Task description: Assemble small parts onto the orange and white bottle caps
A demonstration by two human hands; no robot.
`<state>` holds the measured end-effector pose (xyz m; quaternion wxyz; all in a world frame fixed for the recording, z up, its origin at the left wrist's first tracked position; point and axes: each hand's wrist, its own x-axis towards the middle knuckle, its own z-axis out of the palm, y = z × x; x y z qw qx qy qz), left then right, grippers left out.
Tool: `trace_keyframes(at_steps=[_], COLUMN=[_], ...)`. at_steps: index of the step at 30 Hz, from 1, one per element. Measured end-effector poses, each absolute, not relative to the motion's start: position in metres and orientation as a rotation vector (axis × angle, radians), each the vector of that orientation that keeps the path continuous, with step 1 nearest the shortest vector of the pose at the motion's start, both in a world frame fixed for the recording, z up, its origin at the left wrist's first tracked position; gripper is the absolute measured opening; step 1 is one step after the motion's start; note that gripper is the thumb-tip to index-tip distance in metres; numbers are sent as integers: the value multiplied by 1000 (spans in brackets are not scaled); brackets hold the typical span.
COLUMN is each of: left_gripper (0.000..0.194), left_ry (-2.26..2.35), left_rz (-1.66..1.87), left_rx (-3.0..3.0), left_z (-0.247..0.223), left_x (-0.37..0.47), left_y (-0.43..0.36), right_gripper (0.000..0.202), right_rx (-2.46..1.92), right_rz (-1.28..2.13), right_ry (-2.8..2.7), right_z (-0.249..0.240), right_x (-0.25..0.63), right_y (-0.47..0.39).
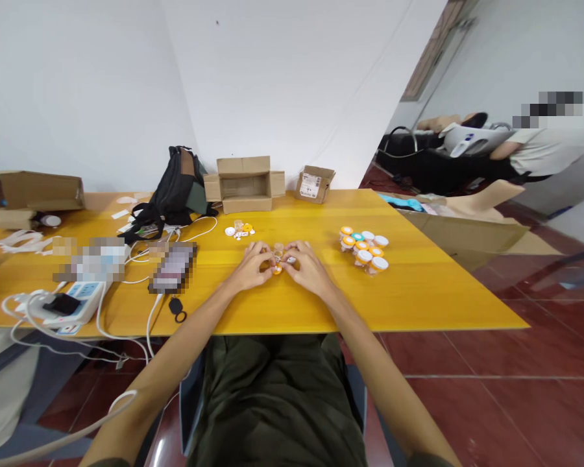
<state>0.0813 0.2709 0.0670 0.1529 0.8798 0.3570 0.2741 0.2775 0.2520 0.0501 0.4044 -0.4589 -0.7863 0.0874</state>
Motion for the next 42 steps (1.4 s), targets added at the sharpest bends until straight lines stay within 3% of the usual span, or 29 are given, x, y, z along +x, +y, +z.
trace_keyframes(at_steps=[25, 42], left_gripper=[18, 9], left_ry=[936, 1217], left_rz=[672, 765], left_rx=[2378, 2329], left_z=[66, 62], left_x=[78, 76], left_y=[275, 282], right_gripper=[14, 15], right_rx=[-1050, -1023], right_rz=[419, 431], right_ry=[-2163, -2144], right_z=[54, 55], right_x=[278, 277], right_y=[247, 247])
